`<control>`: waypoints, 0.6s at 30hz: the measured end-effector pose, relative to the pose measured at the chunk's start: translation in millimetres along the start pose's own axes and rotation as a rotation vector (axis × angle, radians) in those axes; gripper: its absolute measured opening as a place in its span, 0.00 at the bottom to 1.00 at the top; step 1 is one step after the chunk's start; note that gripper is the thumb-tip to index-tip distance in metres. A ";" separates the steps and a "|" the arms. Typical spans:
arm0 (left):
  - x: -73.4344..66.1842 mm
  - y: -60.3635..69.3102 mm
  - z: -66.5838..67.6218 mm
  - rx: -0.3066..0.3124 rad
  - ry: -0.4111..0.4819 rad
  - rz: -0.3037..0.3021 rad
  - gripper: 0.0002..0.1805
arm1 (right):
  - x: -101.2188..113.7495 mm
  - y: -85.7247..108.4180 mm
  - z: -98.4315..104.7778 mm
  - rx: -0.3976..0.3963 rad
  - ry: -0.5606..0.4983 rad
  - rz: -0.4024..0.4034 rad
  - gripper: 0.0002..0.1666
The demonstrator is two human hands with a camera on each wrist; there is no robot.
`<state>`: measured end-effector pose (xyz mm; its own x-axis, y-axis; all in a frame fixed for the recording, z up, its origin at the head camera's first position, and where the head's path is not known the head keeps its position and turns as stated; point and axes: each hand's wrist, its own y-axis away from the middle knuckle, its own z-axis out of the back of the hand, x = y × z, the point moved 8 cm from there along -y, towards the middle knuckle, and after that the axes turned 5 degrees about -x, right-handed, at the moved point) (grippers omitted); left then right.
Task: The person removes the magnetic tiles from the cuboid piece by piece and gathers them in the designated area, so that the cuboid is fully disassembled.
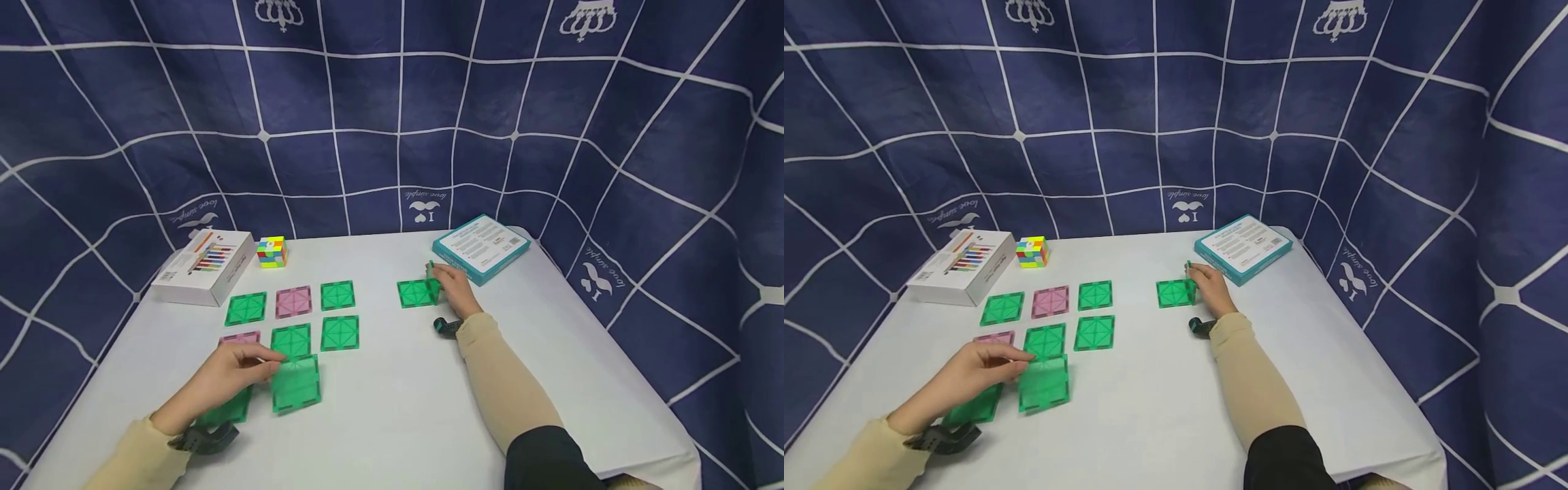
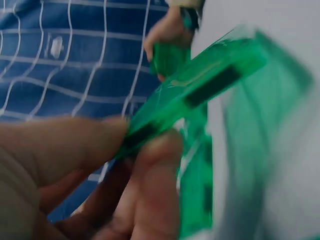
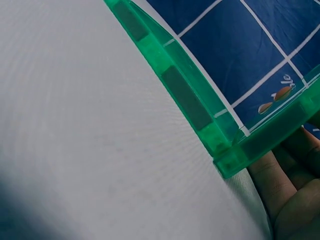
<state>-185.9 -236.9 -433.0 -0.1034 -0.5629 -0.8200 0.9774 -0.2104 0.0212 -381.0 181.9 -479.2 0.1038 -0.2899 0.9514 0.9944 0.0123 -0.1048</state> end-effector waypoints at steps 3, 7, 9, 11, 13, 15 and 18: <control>11.1 3.0 -2.1 0.000 -0.051 0.005 0.12 | 2.1 -1.2 3.1 0.002 0.005 0.004 0.31; 16.0 1.8 -2.3 -0.033 -0.143 -0.042 0.09 | 3.3 -0.8 3.6 0.012 0.006 0.003 0.31; 16.1 1.1 -3.3 -0.042 -0.184 -0.080 0.08 | 3.1 -0.2 3.4 0.013 -0.001 0.002 0.31; 15.4 0.9 -4.6 -0.043 -0.216 -0.119 0.08 | 2.5 0.3 3.1 0.011 -0.006 0.002 0.31; 15.1 1.0 -5.3 -0.050 -0.251 -0.152 0.08 | 1.7 0.7 2.9 0.008 -0.011 0.000 0.31; 15.4 1.1 -5.0 -0.059 -0.288 -0.177 0.08 | 1.0 0.6 2.5 0.007 -0.010 -0.003 0.32; 16.6 1.0 -4.8 -0.066 -0.327 -0.202 0.08 | -0.5 0.5 1.9 0.006 -0.007 -0.012 0.33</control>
<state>-185.8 -242.6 -449.3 -0.3380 -0.7428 -0.5779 0.9400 -0.2972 -0.1677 -380.4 183.9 -479.2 0.0921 -0.2832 0.9546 0.9957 0.0148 -0.0917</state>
